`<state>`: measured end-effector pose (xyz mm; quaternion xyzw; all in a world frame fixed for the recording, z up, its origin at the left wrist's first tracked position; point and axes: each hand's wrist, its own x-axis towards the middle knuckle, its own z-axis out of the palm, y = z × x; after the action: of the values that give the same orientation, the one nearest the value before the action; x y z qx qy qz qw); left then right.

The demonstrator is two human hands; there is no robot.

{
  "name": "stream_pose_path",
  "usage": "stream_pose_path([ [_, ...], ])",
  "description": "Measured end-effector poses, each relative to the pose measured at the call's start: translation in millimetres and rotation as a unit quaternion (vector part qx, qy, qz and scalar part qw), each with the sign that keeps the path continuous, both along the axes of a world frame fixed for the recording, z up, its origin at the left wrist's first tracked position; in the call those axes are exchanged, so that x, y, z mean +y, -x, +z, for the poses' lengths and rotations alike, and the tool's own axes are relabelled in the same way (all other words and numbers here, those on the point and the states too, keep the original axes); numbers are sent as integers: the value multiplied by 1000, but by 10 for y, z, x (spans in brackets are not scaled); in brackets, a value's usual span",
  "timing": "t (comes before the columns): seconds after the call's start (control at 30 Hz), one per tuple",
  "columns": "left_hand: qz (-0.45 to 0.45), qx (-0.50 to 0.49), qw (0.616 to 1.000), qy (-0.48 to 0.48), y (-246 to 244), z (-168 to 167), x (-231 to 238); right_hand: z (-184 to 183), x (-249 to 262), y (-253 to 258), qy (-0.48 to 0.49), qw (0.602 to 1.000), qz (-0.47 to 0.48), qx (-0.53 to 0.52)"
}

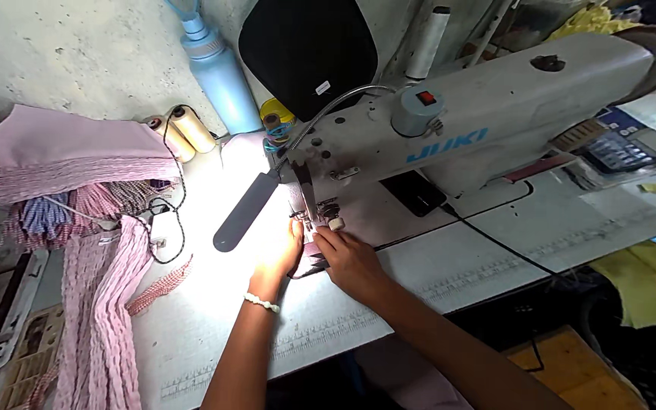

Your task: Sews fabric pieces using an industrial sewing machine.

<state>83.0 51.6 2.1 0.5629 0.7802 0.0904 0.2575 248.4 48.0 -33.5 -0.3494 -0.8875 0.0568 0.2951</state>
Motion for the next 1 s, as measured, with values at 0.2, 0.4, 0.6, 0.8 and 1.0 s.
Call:
stream_pose_path([
  [0.2,18,39,998,40,-26,162,96,3,31,-59,26,998,-4,58],
  [0.4,21,52,998,40,33,309,203,35,72,-124,68,993,-19,97],
  [0.6,18,57,998,25,57,318,261,32,86,-142,72,990,-28,117],
  [0.8,141,-96,983,-73,23,134,182,18,114,-163,63,988,-37,136],
  [1.0,218,-77,973,-10,217,40,-187,33,103,-185,70,988,-38,133],
])
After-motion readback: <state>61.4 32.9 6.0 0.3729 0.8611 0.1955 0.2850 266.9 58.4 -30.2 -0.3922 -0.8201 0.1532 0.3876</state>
